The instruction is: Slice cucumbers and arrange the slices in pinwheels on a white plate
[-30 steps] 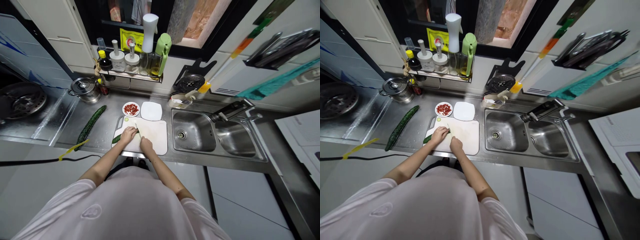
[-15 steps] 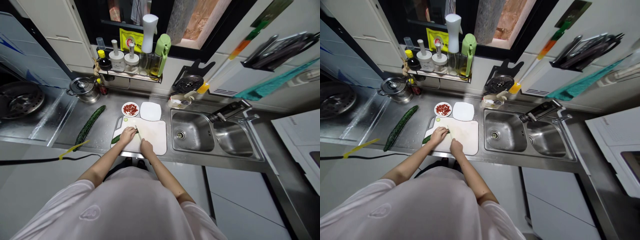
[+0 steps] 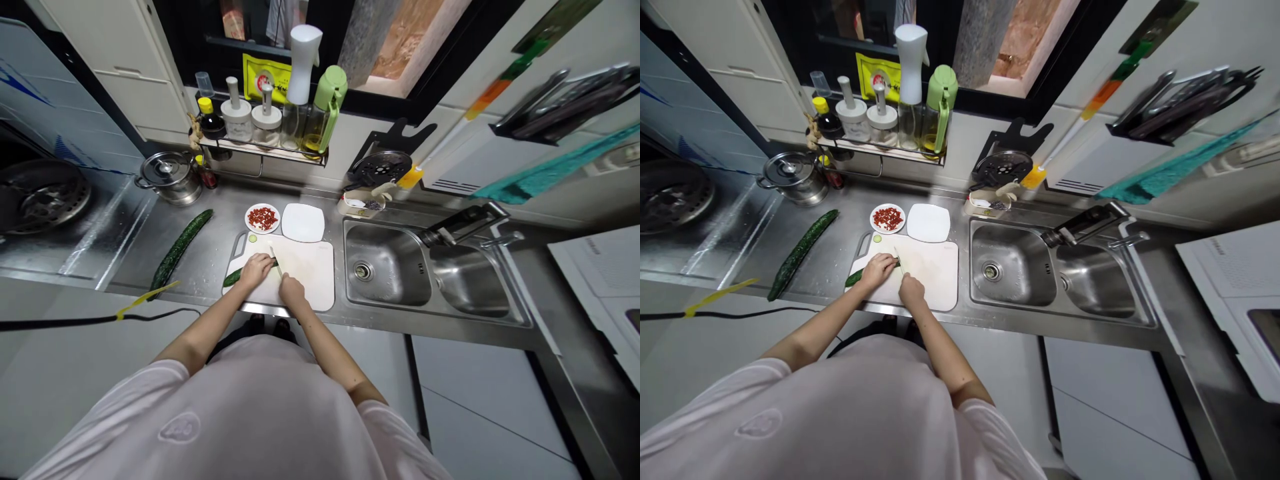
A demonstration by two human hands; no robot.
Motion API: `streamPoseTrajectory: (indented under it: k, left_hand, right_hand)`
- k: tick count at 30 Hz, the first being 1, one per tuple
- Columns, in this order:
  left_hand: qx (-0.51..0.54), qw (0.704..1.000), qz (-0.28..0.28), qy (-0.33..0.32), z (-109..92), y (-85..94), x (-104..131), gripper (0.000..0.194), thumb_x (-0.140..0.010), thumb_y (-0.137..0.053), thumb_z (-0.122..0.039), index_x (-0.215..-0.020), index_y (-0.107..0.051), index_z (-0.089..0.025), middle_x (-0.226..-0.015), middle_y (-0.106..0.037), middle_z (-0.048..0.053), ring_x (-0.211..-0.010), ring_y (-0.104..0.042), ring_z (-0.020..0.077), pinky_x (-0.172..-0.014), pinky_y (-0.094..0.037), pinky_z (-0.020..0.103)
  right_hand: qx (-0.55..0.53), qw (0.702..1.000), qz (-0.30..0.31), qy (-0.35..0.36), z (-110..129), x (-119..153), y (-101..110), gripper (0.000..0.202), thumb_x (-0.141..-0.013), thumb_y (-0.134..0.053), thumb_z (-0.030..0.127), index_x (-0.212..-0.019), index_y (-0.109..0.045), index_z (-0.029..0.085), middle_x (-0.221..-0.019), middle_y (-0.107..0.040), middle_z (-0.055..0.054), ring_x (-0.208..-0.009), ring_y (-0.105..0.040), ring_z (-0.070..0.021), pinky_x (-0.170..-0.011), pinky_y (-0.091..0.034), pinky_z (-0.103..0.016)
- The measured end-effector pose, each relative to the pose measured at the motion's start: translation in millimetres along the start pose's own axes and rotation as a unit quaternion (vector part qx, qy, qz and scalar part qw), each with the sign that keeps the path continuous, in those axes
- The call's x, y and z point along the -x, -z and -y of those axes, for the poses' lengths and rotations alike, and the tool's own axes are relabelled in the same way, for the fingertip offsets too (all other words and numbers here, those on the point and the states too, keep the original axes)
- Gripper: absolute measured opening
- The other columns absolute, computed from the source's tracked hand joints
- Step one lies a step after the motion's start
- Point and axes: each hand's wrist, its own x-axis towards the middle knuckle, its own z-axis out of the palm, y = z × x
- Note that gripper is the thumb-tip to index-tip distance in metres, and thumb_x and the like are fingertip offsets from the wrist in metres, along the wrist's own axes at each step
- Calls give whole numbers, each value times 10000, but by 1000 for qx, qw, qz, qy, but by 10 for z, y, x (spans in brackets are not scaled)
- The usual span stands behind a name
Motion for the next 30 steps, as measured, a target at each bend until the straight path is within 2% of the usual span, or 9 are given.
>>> streamPoseTrajectory:
  k: [8,15,30]
  left_hand:
    - [-2,1000,0,1,12,-14,0,236,-938,-475,-263,-1020,-693,-229,-981,-655,61,-932,-560,189,-864,-459,348]
    - [1,1000,1,3,4,-10,-1,234,-937,-476,-261,-1024,-692,-235,-988,-658,56,-942,-559,185,-877,-458,341]
    - [3,1000,4,10,14,-22,4,241,-937,-477,-265,-1030,-696,-229,-992,-660,58,-950,-561,186,-884,-452,339]
  right_hand:
    - [9,1000,20,-8,-106,161,-98,236,-915,-382,115,-1113,-509,124,-1015,-669,-158,-946,-661,-238,-749,-475,-305]
    - [13,1000,9,-8,-167,276,-166,239,-923,-373,122,-1121,-506,119,-982,-672,-156,-933,-660,-241,-736,-464,-306]
    - [-1,999,25,-21,-235,375,-202,230,-915,-389,142,-1112,-508,133,-981,-677,-153,-922,-662,-246,-717,-444,-308]
